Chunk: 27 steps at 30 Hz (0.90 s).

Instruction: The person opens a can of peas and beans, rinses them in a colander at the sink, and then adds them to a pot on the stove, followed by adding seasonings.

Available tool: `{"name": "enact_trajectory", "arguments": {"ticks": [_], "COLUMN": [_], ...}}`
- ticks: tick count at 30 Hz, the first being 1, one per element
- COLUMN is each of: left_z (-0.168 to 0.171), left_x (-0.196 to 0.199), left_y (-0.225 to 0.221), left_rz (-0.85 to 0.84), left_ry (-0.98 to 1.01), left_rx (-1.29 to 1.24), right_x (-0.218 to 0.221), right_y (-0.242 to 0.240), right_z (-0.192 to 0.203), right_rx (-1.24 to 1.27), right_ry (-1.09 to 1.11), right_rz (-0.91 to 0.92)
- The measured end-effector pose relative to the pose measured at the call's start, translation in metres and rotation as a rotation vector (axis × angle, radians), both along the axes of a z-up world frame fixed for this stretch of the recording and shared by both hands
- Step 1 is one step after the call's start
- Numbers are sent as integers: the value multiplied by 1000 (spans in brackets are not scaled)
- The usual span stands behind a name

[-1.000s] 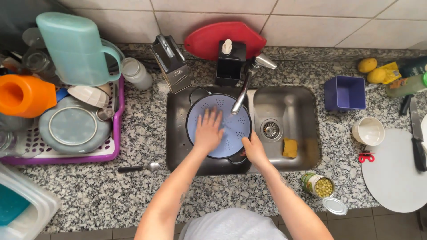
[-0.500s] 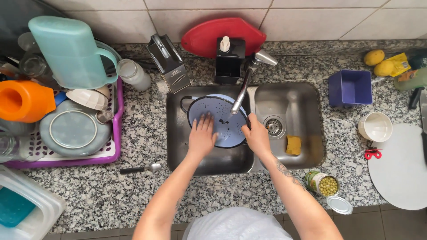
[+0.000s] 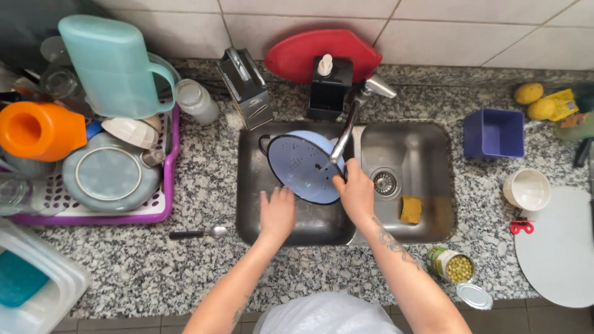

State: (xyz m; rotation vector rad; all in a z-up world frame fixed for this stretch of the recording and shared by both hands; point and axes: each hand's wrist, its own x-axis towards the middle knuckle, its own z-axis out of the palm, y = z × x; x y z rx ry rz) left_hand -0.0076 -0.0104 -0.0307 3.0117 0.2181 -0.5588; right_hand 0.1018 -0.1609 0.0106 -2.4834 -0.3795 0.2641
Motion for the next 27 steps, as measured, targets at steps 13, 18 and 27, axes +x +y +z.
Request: {"name": "enact_trajectory", "arguments": {"ticks": [13,18,27], "left_z": [3,-42,62], "left_x": [3,-5,16], "left_y": [9,47,75], "left_rz": [15,132,580], "left_ry": [-106,305,-143], "left_rx": [283,183,-821], "right_x": [-14,-2,-33], "right_y": [3,-10,-45], "right_z": [8,1,-56], "right_rx": [-157,-235,408], "right_ry": [-40,130,975], "right_rz": [-37,-112,-565]}}
